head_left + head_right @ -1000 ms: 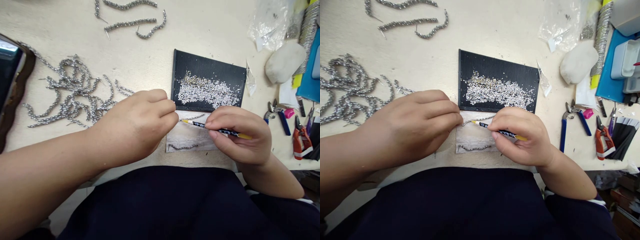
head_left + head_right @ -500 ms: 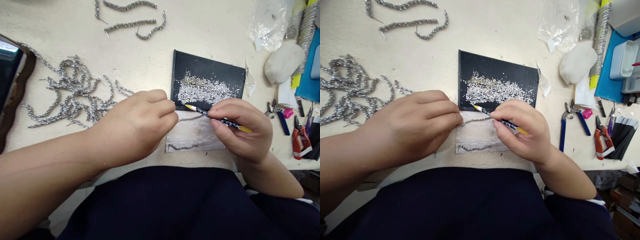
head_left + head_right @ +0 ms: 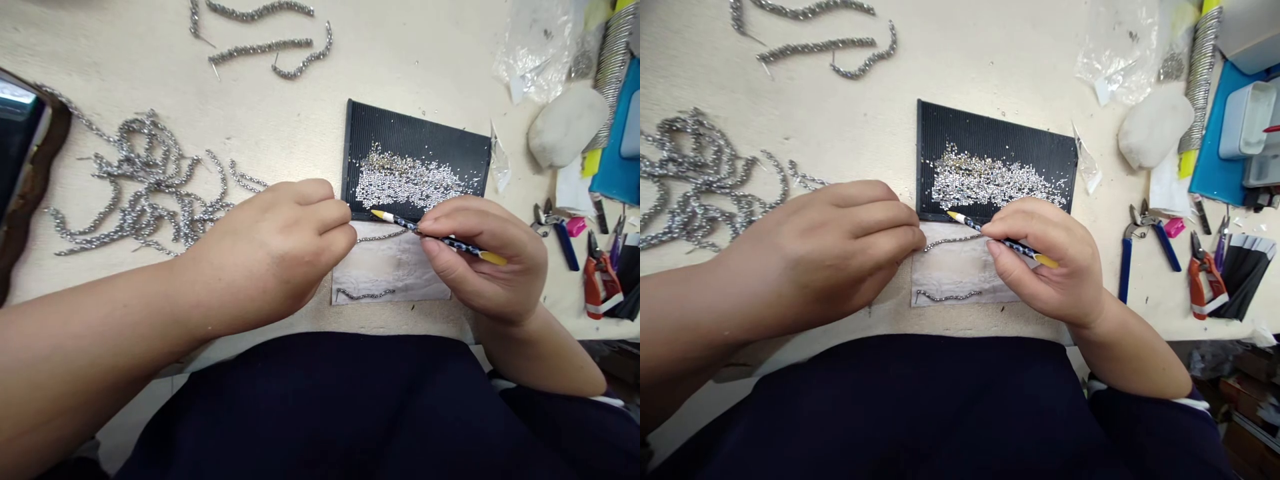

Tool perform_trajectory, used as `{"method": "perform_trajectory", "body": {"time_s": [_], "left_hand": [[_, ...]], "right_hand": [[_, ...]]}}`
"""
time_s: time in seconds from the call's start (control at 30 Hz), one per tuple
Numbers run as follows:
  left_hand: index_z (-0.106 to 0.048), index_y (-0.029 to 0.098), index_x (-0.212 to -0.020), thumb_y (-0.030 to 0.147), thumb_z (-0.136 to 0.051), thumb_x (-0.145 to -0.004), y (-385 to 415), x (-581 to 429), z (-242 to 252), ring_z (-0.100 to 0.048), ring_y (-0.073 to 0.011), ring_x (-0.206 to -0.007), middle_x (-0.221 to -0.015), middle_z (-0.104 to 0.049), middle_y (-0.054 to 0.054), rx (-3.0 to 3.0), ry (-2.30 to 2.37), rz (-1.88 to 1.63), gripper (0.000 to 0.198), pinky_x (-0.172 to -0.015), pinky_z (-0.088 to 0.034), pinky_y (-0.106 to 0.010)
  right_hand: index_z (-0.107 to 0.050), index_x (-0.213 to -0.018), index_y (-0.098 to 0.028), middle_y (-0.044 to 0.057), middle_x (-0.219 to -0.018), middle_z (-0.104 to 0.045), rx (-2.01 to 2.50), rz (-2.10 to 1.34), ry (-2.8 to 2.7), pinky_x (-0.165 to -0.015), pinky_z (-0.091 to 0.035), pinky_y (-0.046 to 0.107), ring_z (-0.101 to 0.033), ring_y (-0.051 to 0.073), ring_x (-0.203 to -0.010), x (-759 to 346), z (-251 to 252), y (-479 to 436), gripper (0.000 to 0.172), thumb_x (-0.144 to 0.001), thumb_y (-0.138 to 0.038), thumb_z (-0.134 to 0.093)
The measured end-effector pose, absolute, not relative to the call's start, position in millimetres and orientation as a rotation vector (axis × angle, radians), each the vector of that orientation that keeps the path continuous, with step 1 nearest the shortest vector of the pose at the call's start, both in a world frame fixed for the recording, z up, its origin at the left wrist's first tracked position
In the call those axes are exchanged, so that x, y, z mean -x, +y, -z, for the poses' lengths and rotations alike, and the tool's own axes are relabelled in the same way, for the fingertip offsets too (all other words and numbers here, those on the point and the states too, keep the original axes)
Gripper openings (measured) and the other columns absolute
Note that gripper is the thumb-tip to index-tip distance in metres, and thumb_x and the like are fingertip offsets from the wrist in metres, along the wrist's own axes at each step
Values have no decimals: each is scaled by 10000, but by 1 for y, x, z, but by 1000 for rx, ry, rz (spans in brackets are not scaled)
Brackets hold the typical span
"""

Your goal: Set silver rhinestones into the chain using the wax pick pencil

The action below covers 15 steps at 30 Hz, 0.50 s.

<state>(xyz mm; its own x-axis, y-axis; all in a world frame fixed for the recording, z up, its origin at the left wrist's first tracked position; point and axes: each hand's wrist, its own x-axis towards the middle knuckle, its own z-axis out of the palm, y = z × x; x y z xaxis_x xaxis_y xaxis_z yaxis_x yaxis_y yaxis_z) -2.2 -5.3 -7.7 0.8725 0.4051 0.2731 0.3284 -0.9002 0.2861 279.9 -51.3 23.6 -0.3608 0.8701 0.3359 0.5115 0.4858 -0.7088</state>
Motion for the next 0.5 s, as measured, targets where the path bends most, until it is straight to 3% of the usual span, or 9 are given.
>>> {"method": "perform_trajectory", "body": {"time_s": [0.5], "left_hand": [[-720, 171, -985, 53, -469, -1001, -4, 3, 7, -604, -227, -847, -918, -702, -58, -2815, 563, -481, 278, -757, -580, -374]], "right_hand": [[-828, -1130, -285, 38, -962, -844, 1166, -658, -2014, -807, -708, 384, -829, 223, -900, -278, -24, -52, 269, -945, -95, -779]]}}
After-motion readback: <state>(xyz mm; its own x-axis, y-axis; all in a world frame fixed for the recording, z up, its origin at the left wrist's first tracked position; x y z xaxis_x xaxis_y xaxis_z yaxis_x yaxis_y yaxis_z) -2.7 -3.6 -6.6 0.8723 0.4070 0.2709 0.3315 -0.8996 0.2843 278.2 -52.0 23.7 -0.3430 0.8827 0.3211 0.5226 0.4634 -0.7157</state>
